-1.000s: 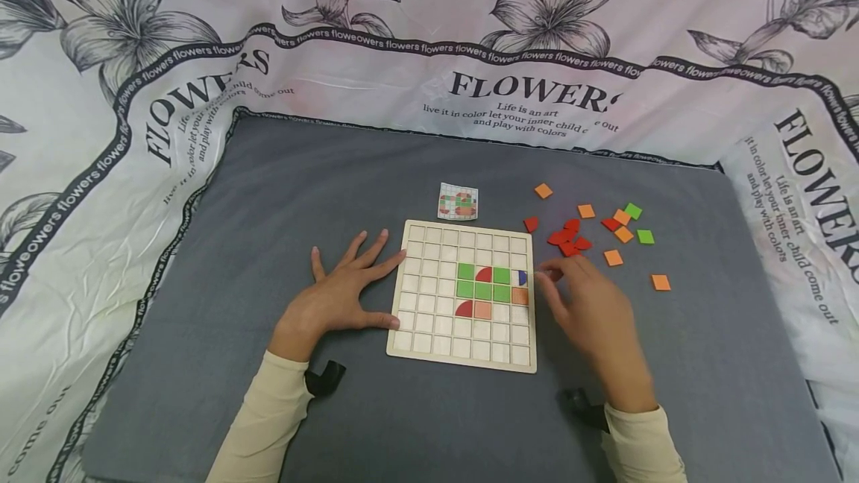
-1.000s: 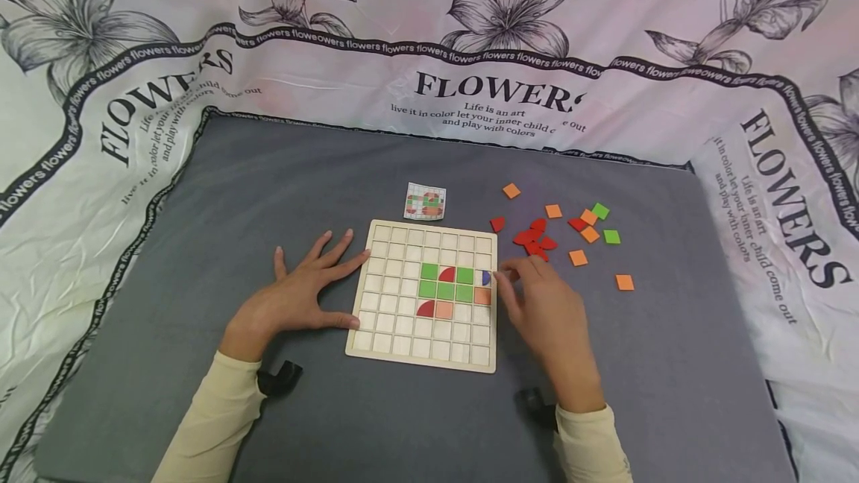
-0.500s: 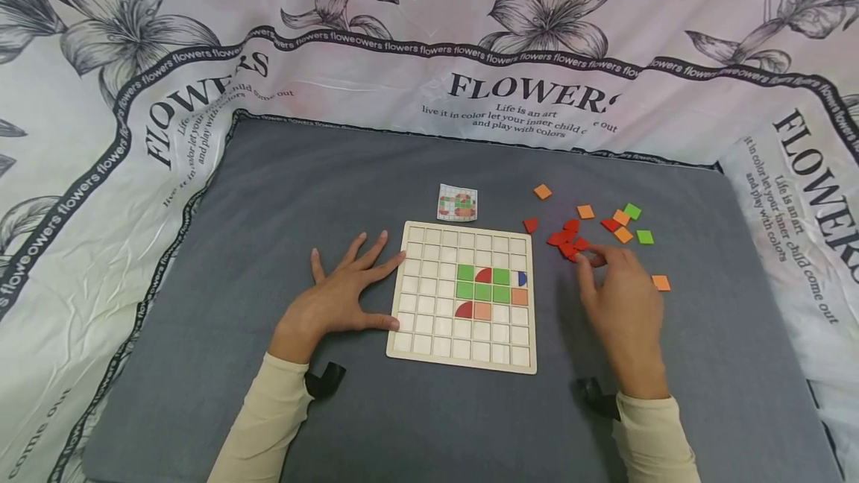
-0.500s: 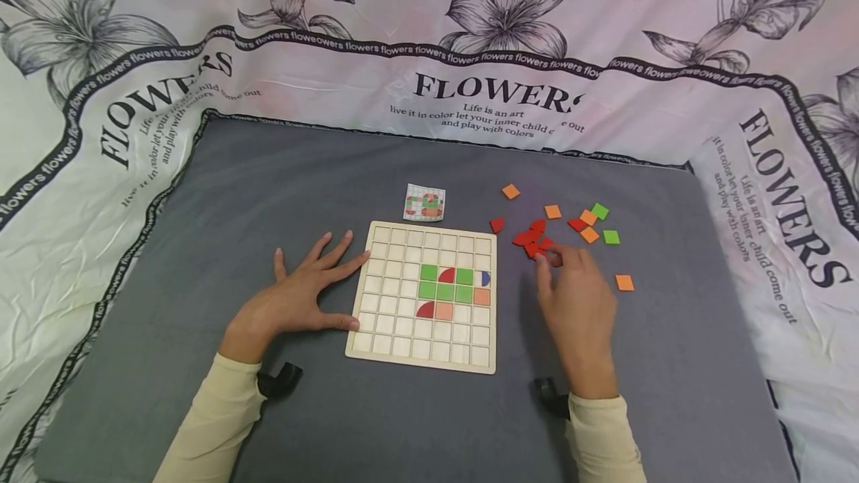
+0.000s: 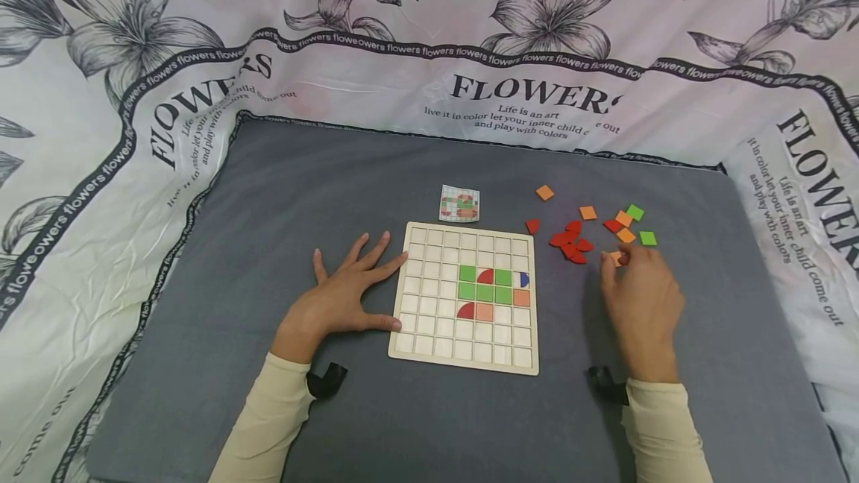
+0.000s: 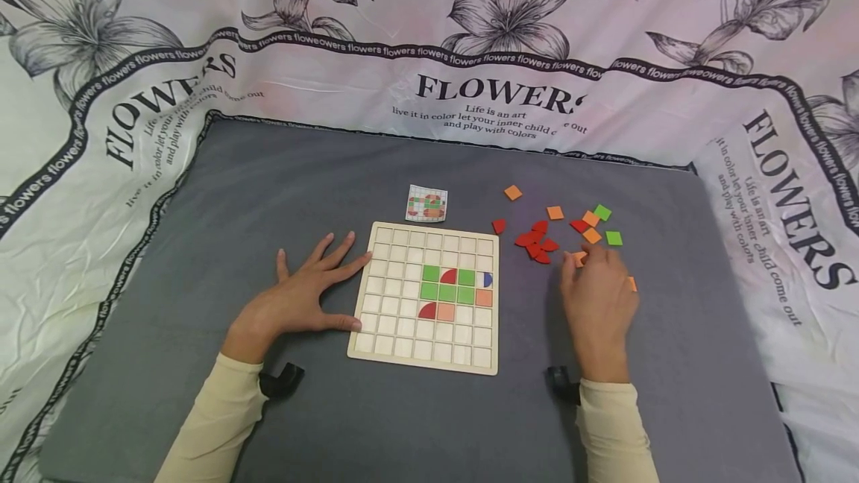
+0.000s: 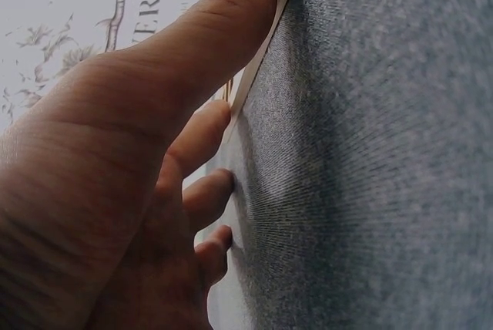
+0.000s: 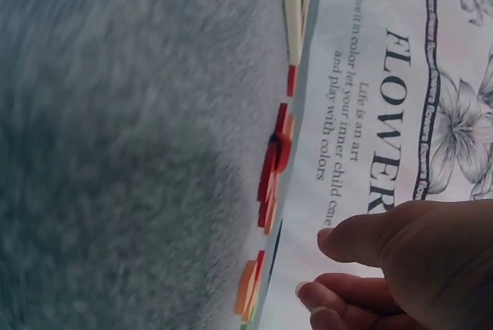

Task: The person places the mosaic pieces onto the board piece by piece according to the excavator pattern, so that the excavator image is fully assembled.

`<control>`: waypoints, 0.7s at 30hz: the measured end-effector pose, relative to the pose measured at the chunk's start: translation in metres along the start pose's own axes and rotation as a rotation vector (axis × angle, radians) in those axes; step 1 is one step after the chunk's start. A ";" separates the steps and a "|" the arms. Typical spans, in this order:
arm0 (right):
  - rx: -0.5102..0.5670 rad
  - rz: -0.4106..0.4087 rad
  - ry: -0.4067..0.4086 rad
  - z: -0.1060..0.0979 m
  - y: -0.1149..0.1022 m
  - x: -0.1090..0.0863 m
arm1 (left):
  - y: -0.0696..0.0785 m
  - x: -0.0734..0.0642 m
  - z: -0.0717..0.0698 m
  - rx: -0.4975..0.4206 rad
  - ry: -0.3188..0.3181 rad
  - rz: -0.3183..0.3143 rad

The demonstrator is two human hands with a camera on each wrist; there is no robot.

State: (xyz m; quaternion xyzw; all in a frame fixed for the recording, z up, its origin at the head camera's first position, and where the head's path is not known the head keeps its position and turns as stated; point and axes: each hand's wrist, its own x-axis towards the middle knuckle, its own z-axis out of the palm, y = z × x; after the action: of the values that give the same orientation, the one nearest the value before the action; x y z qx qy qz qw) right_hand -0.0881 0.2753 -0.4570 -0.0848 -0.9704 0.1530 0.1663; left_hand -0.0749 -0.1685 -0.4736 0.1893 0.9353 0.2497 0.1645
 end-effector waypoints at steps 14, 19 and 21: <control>-0.059 0.101 -0.140 0.004 0.020 0.007 | -0.002 0.001 0.001 0.004 -0.005 -0.003; -0.067 0.107 -0.191 0.004 0.023 0.009 | -0.002 0.000 0.001 0.001 -0.005 -0.004; -0.068 0.104 -0.200 0.005 0.023 0.010 | -0.002 0.000 0.001 0.001 -0.008 -0.006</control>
State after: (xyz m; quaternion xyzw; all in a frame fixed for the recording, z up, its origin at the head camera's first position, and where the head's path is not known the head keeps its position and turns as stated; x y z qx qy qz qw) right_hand -0.0964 0.2981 -0.4656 -0.1250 -0.9811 0.1363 0.0574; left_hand -0.0751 -0.1689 -0.4757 0.1874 0.9353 0.2481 0.1690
